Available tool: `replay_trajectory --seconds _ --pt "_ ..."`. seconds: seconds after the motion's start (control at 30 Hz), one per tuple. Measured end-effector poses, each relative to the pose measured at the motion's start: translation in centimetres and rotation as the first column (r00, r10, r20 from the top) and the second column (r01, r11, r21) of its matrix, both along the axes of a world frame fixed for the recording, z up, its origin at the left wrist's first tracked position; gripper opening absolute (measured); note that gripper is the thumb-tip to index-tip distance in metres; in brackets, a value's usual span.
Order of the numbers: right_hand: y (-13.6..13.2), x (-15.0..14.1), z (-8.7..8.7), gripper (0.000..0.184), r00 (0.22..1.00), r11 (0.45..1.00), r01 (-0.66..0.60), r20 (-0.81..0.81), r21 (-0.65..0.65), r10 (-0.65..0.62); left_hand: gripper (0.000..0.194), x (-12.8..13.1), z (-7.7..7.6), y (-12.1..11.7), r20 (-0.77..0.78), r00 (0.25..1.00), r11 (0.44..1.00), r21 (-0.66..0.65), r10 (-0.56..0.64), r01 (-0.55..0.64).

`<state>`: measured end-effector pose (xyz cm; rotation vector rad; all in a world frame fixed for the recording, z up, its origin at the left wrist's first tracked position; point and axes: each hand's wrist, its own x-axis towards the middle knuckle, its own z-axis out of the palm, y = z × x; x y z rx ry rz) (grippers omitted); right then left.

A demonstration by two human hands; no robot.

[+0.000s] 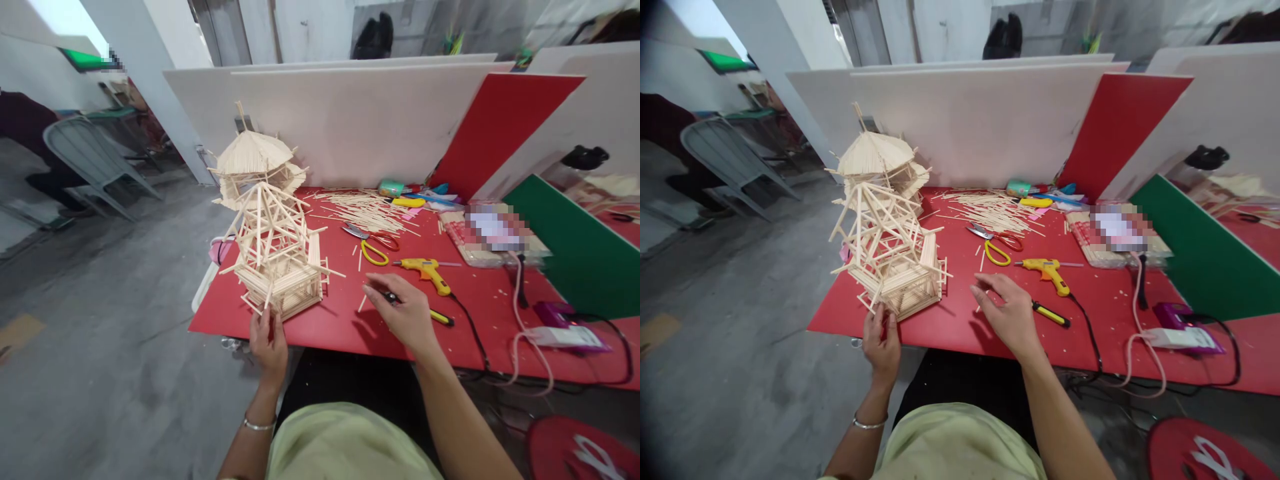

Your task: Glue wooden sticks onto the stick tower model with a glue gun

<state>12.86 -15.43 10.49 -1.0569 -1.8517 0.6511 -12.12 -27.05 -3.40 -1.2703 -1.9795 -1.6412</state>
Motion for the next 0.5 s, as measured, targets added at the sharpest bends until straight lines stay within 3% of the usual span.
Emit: replay_trajectory --seconds 0.13,0.33,0.37,0.43,0.5 --pt "-0.3 -1.4 0.3 0.023 0.998 0.998 -0.027 -0.052 0.052 0.030 0.038 -0.2 0.0 -0.5 -0.013 1.000 1.000 -0.004 -0.012 0.012" --pt "-0.9 -3.1 0.5 0.025 0.995 0.987 -0.005 -0.096 0.158 0.021 0.030 -0.4 0.4 -2.1 -0.059 0.986 0.984 0.093 0.157 -0.151" --pt "-1.0 -3.2 0.5 0.025 0.996 0.985 -0.001 -0.083 0.171 0.015 0.027 -0.2 0.8 -2.4 -0.070 0.990 0.988 0.106 0.121 -0.113" --pt "-1.0 -3.4 0.5 0.025 0.998 0.982 0.010 -0.060 0.190 0.001 0.018 0.6 2.0 -2.5 0.003 0.997 0.994 0.079 -0.073 0.073" --pt "-1.0 -3.6 0.5 0.025 0.998 0.979 0.020 -0.061 0.203 -0.008 0.008 2.0 3.4 -1.8 0.275 0.942 0.981 0.041 -0.194 0.190"
